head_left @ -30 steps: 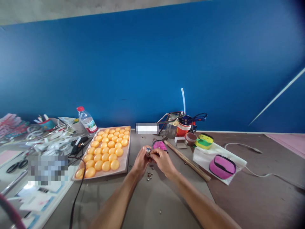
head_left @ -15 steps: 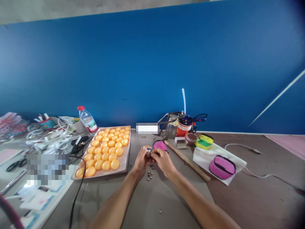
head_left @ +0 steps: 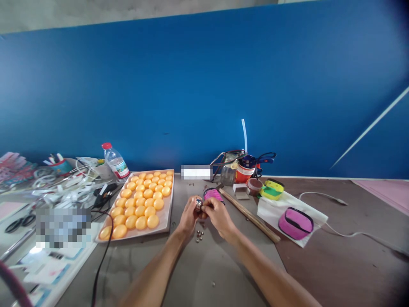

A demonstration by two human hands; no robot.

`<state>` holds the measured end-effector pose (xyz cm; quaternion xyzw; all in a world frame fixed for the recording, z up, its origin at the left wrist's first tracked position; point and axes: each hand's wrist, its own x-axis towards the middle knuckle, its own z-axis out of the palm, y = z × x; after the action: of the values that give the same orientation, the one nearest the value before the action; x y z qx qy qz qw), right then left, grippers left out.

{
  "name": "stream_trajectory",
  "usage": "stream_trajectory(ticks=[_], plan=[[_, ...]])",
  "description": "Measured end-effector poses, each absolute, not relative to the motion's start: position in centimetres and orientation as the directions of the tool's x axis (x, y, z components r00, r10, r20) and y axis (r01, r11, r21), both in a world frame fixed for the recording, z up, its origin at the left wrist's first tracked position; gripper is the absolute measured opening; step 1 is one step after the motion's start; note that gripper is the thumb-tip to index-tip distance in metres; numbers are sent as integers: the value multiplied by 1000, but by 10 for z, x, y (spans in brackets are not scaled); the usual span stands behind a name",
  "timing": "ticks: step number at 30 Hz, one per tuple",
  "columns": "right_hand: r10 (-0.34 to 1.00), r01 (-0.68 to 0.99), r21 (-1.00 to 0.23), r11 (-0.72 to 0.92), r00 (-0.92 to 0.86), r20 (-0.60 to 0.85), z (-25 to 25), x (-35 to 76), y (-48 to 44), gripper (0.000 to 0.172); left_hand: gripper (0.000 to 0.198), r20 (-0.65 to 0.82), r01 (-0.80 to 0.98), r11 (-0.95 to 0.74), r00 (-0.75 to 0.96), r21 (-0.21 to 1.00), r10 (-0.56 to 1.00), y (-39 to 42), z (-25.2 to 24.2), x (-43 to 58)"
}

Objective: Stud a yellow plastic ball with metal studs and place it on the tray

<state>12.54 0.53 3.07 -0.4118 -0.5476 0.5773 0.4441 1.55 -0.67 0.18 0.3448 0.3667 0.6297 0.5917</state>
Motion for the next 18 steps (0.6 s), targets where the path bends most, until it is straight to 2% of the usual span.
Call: stream_trajectory(ticks=[8, 14, 18], plan=[[973, -25, -1000, -9, -232, -3, 33, 124, 3, 10, 35, -31, -515, -27, -104, 857, 994, -10, 6, 20], [949, -171, -985, -21, -312, 35, 43, 131, 8, 11, 38, -55, -666, 89, 73, 740, 996, -9, 17, 15], [970, -238, -971, 31, -227, 86, 50, 147, 20, 18, 37, -88, -729, 113, 73, 675, 993, -7, 19, 5]])
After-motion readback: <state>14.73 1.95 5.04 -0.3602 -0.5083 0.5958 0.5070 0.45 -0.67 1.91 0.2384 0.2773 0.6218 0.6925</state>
